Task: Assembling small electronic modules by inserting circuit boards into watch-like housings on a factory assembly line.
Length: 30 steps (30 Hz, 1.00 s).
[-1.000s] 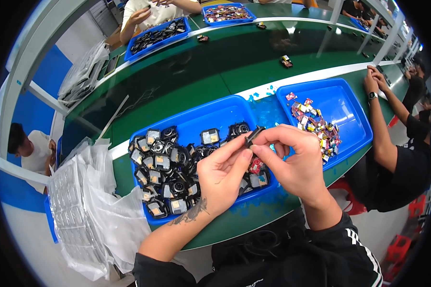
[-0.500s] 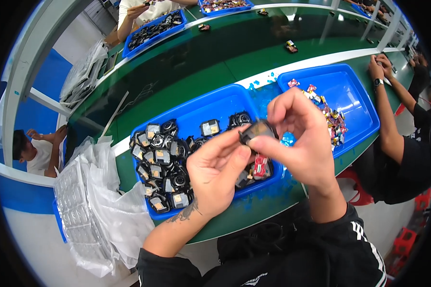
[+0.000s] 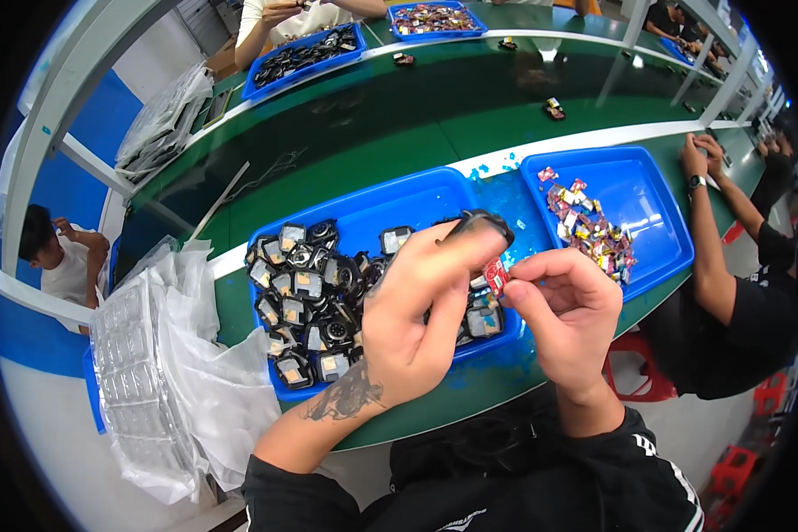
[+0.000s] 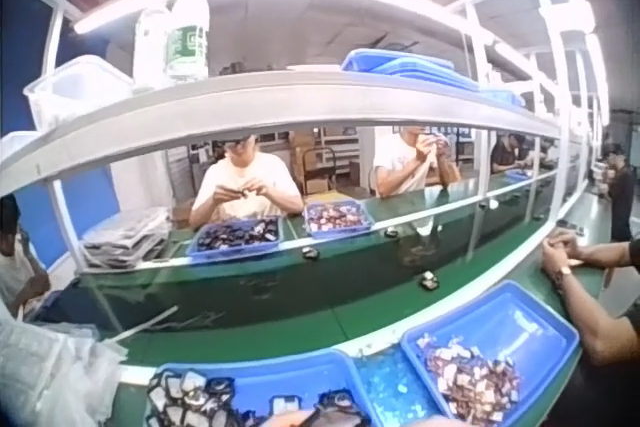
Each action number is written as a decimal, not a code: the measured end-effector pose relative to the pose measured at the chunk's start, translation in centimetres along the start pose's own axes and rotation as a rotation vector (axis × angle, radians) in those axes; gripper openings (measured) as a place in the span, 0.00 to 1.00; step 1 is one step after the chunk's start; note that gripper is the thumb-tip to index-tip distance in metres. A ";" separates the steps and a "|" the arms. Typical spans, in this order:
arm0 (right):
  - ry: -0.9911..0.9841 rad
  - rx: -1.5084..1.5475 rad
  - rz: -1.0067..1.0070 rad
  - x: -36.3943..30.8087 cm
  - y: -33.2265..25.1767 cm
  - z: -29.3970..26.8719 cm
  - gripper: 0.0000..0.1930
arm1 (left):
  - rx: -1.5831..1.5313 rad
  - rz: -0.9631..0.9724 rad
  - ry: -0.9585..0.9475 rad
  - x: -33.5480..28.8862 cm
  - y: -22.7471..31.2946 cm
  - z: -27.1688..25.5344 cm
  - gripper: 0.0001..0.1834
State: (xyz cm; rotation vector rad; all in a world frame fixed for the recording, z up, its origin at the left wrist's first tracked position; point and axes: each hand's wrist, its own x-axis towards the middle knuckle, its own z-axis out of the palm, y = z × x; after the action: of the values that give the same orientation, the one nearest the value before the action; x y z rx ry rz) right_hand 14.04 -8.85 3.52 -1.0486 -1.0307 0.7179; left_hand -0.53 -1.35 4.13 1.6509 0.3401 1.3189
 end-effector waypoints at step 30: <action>-0.192 -0.164 -0.238 2.6 1.1 -2.9 0.12 | 0.683 0.148 -0.267 0.0 0.6 0.2 0.14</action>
State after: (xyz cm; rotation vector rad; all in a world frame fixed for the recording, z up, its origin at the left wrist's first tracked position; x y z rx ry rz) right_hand 17.66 -7.16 2.95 -0.9878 -1.3738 0.5536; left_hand -0.57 -1.72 4.65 2.4338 0.5549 1.1273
